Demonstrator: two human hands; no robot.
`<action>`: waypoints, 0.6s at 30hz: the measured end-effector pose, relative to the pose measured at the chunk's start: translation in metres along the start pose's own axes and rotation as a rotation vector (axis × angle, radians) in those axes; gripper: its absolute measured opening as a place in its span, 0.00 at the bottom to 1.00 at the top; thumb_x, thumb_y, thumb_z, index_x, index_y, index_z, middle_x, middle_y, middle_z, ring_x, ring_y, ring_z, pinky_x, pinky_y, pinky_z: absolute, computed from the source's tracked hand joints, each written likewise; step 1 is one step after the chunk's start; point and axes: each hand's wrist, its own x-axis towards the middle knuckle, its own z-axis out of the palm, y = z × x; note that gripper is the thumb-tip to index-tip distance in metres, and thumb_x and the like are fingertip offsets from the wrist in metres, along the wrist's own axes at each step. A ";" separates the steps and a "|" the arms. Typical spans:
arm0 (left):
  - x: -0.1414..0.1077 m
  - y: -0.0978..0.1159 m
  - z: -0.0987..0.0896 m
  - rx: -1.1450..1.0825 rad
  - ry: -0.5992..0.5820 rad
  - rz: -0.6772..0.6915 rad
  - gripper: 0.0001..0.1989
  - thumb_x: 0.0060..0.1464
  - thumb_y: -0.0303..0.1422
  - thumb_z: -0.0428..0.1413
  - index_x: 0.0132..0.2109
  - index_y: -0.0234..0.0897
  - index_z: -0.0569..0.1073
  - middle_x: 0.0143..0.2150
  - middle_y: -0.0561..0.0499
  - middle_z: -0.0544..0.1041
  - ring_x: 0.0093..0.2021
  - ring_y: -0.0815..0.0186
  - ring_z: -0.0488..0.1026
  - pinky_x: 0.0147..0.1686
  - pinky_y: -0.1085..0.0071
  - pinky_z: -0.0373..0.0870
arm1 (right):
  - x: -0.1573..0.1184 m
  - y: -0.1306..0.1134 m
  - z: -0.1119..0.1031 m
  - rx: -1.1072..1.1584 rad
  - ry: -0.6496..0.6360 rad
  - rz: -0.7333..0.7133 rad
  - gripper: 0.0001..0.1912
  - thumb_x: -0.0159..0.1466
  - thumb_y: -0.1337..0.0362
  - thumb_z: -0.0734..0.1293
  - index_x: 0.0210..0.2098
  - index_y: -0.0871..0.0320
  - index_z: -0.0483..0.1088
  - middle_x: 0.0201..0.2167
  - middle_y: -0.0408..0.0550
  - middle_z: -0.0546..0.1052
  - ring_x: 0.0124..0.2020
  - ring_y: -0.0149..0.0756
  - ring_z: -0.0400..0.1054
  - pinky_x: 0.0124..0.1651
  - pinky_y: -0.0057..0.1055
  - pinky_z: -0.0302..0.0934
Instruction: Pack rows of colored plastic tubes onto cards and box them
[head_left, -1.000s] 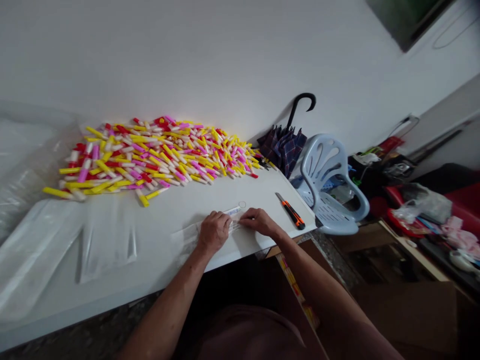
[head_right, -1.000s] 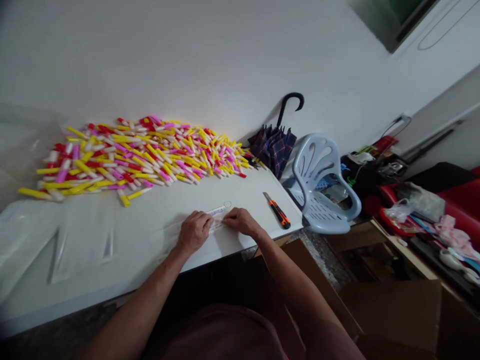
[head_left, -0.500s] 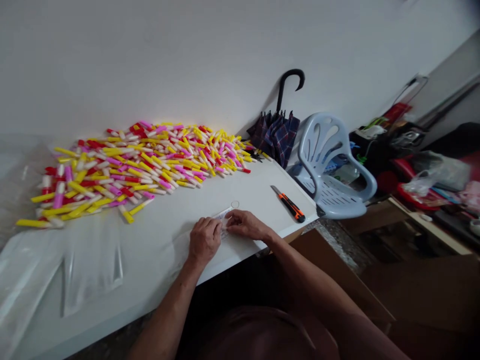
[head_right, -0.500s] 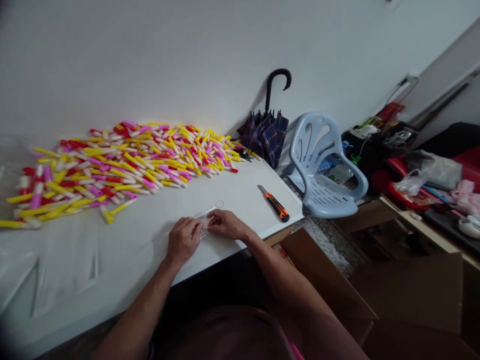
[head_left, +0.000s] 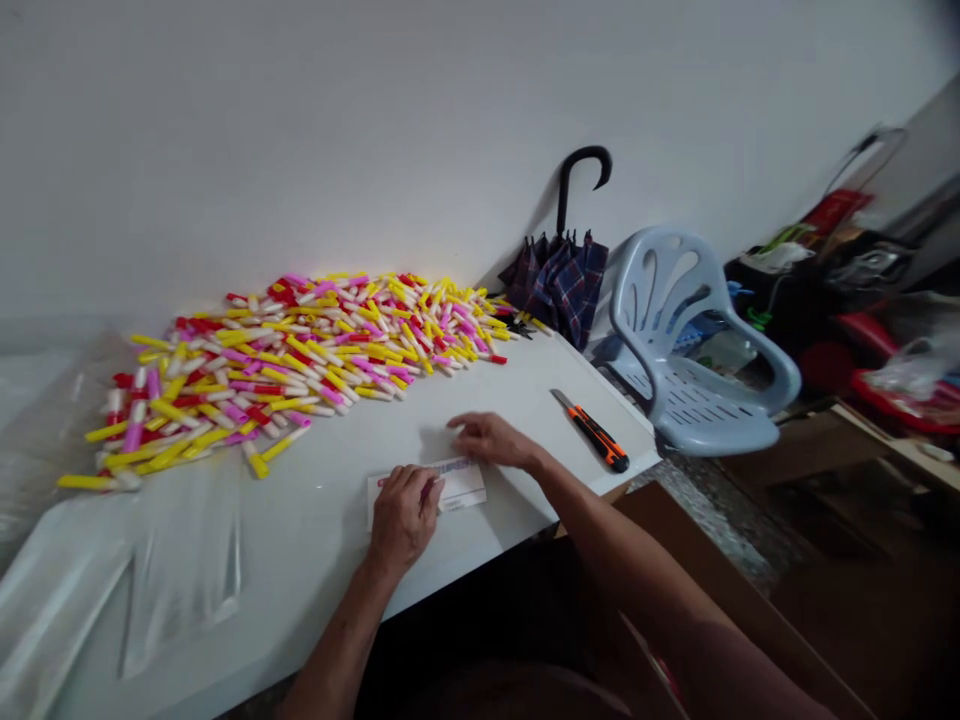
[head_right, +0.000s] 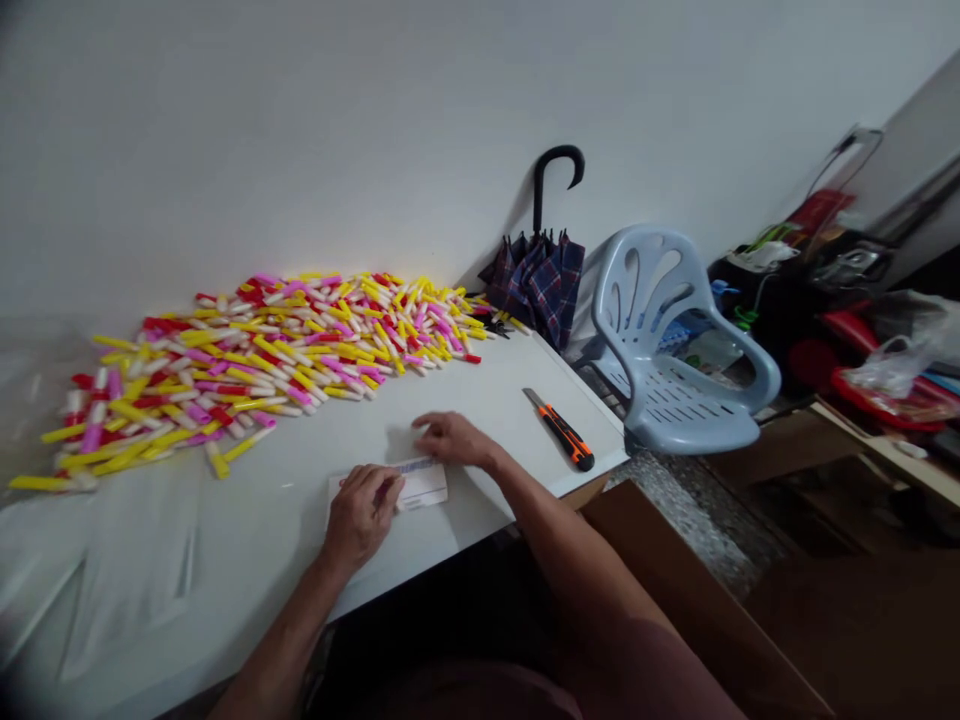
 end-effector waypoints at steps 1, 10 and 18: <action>-0.001 -0.001 -0.002 -0.006 -0.029 -0.008 0.08 0.69 0.36 0.54 0.47 0.41 0.76 0.42 0.48 0.79 0.45 0.57 0.73 0.47 0.59 0.68 | 0.014 0.004 -0.014 -0.116 0.162 0.019 0.20 0.70 0.61 0.66 0.60 0.60 0.71 0.32 0.45 0.79 0.28 0.32 0.69 0.34 0.27 0.65; 0.002 0.007 -0.012 -0.070 -0.100 -0.116 0.06 0.65 0.33 0.58 0.40 0.43 0.81 0.40 0.49 0.78 0.44 0.59 0.74 0.50 0.57 0.71 | 0.118 0.017 -0.069 -0.480 0.437 0.060 0.17 0.72 0.58 0.66 0.55 0.58 0.76 0.53 0.59 0.75 0.50 0.46 0.70 0.50 0.35 0.63; 0.000 0.010 -0.009 -0.056 -0.007 -0.106 0.09 0.68 0.33 0.55 0.40 0.43 0.80 0.40 0.50 0.81 0.44 0.61 0.75 0.49 0.61 0.73 | 0.094 0.002 -0.055 -0.549 0.349 0.020 0.13 0.74 0.60 0.62 0.48 0.60 0.75 0.50 0.58 0.75 0.47 0.43 0.69 0.45 0.33 0.60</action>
